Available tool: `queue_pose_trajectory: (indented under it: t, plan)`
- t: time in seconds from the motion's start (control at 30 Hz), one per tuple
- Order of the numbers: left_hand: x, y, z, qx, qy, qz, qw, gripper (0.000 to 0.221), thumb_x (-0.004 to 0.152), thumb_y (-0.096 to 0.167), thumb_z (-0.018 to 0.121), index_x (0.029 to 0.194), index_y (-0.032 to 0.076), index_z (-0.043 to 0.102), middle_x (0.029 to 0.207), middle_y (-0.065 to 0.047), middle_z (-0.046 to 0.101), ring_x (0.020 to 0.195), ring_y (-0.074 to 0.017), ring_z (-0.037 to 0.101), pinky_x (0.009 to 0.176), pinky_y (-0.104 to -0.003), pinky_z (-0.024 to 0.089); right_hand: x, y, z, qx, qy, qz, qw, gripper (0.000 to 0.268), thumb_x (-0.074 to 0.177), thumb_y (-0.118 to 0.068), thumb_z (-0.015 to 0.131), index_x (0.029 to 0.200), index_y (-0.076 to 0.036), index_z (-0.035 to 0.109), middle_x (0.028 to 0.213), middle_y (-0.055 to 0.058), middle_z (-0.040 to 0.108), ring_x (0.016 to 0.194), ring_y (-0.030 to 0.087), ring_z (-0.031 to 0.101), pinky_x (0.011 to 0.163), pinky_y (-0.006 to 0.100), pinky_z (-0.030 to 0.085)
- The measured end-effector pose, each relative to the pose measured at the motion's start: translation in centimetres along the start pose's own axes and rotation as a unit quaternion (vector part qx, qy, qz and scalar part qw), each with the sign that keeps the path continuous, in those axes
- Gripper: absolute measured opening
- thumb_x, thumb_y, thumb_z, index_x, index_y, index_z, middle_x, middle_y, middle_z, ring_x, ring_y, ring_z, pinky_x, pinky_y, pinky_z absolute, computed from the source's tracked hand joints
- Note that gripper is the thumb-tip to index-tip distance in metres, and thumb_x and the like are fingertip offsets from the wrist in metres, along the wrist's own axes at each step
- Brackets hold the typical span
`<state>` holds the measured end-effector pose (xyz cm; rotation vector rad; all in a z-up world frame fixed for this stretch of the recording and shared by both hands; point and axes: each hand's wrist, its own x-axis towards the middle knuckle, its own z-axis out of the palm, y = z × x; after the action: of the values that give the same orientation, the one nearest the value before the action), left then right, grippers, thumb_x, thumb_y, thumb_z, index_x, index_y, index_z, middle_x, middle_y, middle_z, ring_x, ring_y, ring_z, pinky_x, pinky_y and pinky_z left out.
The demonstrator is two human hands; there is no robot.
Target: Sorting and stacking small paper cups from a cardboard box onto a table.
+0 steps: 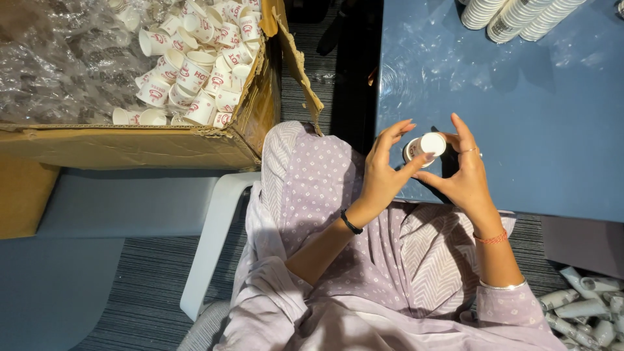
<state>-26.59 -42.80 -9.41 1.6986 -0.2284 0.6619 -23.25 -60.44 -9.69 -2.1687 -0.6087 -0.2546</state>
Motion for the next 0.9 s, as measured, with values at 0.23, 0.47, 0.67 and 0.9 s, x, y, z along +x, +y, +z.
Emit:
queue_pose_trajectory:
  t: [0.23,0.47,0.67,0.9]
  plan:
    - [0.9,1.4,-4.9,-0.097,0.021,-0.050,0.994,0.044,0.103,0.001,0.062,0.145,0.001,0.048,0.139,-0.012,0.063,0.125,-0.0202,0.066,0.105,-0.034,0.057,-0.1,-0.5,0.0,-0.041,-0.013,-0.002,0.999,0.112,0.067,-0.026,0.096,0.160,-0.005,0.037,0.133,0.016,0.066,0.129,0.033,0.059,0.110,0.044,0.047]
    - [10.6,2.9,-20.7,0.233,0.039,0.053,0.970,0.031,0.102,0.009,0.066,0.133,0.006,0.063,0.123,-0.008,0.072,0.102,-0.0179,0.073,0.081,-0.030,0.062,-0.1,0.0,0.2,-0.027,0.001,-0.008,1.000,0.112,0.071,-0.024,0.094,0.161,-0.002,0.034,0.129,0.017,0.068,0.122,0.030,0.065,0.110,0.042,0.048]
    - [17.8,-3.8,-32.9,0.529,0.023,0.008,0.848,0.047,0.092,0.032,0.081,0.128,0.005,0.067,0.119,-0.021,0.067,0.113,-0.0373,0.059,0.094,-0.051,0.052,-0.1,0.0,0.3,-0.048,0.004,-0.017,0.999,0.112,0.070,-0.024,0.094,0.161,-0.001,0.034,0.126,0.018,0.069,0.123,0.031,0.065,0.111,0.043,0.047]
    - [21.3,-10.7,-31.0,0.690,-0.176,-0.287,0.641,0.059,0.076,0.050,0.082,0.117,0.009,0.069,0.128,-0.022,0.059,0.130,-0.0477,0.042,0.091,-0.057,0.049,-0.2,-0.4,0.0,-0.067,-0.003,-0.010,0.998,0.110,0.072,-0.025,0.093,0.162,-0.001,0.034,0.127,0.018,0.069,0.126,0.032,0.063,0.114,0.044,0.043]
